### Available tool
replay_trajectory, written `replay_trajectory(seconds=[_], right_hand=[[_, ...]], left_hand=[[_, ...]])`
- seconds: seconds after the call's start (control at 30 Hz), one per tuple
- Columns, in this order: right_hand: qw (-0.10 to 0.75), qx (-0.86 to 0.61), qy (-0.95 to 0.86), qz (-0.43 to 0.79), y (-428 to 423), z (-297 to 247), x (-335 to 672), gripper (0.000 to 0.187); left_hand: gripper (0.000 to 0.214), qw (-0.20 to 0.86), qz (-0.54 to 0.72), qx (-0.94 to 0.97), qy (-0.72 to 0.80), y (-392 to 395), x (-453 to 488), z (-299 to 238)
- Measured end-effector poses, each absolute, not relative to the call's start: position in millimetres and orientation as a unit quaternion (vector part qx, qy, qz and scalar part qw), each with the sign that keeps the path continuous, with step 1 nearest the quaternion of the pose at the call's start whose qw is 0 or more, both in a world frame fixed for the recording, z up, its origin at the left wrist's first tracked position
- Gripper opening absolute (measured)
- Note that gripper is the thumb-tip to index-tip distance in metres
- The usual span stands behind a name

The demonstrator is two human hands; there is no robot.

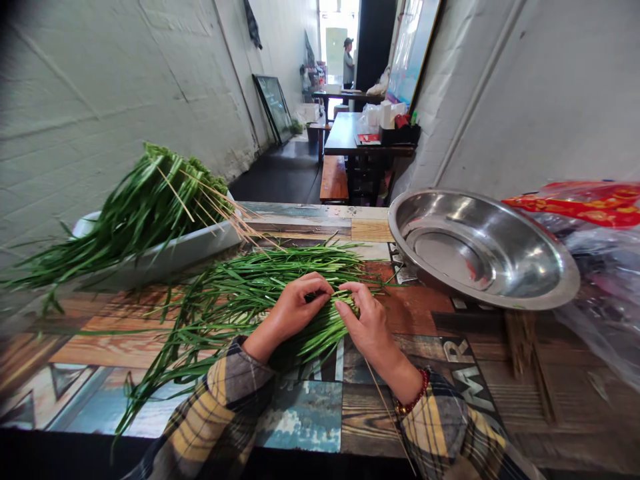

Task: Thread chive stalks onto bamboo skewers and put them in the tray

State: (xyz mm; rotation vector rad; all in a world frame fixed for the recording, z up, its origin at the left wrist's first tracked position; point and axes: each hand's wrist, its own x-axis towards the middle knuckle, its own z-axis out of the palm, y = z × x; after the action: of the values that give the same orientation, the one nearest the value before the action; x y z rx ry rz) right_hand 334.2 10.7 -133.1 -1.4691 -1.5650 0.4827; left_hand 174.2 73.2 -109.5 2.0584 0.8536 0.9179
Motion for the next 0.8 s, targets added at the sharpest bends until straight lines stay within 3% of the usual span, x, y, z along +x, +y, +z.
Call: replay_trajectory(seconds=[0.4,0.63,0.8], right_hand=[[0.478,-0.577,-0.627,0.211,12.9,-135.4,335.2,0.02],[0.483,-0.547,-0.641,0.238,9.2,-126.0,335.4,0.025],[0.494,-0.547,-0.608,0.295,10.6,-127.6,342.3,0.04]], left_hand=[[0.016,0.333,0.323,0.821,0.333,71.8,172.9,-104.7],[0.026,0.329,0.253,0.845,0.338,70.8,175.7,-108.8],[0.026,0.392,0.288,0.798,0.356,72.5,174.4,-103.5]])
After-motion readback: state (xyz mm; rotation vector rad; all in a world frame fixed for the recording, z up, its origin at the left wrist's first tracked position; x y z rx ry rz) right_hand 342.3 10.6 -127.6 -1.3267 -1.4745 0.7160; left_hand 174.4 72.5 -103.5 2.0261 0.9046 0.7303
